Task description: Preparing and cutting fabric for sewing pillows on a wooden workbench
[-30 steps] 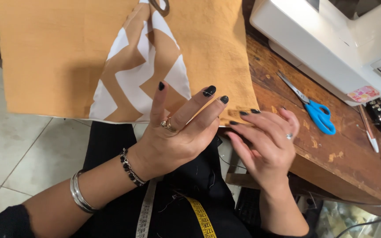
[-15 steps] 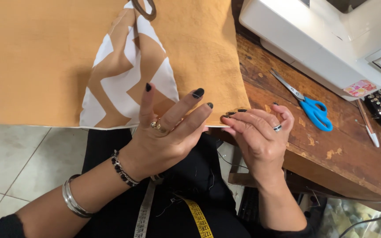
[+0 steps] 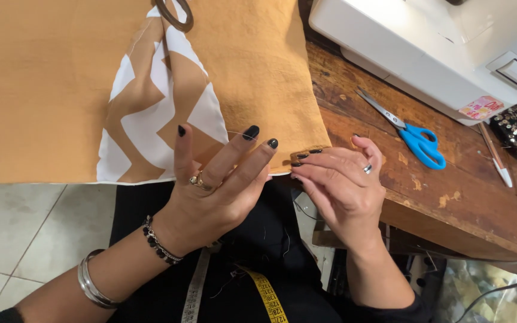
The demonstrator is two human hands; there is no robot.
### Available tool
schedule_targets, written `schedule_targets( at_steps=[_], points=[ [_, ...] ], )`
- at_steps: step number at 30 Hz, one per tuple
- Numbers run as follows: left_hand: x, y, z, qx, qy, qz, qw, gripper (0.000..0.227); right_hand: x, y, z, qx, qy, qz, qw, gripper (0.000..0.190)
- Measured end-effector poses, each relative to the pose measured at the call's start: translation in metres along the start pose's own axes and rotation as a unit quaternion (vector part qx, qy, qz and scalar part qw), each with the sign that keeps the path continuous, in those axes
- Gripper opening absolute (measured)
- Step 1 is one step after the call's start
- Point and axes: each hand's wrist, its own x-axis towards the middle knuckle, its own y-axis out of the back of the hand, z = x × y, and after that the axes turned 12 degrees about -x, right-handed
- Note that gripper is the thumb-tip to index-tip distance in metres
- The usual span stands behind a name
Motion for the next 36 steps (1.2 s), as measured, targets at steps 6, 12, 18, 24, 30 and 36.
schedule_targets(
  at_steps=[6, 12, 18, 24, 30, 36],
  points=[
    [-0.004, -0.001, 0.000, 0.017, -0.005, -0.002, 1.000, 0.010, -0.024, -0.007, 0.014, -0.018, 0.030, 0.057, 0.998, 0.006],
    [-0.005, 0.000, 0.001, 0.015, 0.000, -0.011, 1.000, 0.008, -0.041, 0.022, -0.002, 0.076, 0.096, -0.027, 0.992, 0.029],
    [0.013, 0.003, 0.009, 0.013, -0.011, 0.031, 0.999, 0.003, -0.044, 0.017, 0.005, 0.022, 0.031, 0.026, 0.999, 0.016],
    [0.019, -0.009, 0.013, -0.006, -0.013, -0.011, 1.000, 0.017, -0.013, 0.009, -0.006, -0.055, 0.006, 0.065, 0.996, 0.008],
    [0.024, -0.007, 0.012, 0.005, -0.007, -0.004, 1.000, 0.019, -0.003, 0.006, -0.006, -0.107, 0.037, 0.060, 0.992, 0.007],
    [0.021, -0.011, 0.013, 0.007, -0.006, -0.005, 1.000, 0.019, -0.002, -0.001, -0.005, -0.129, 0.045, 0.094, 0.986, 0.009]
  ],
)
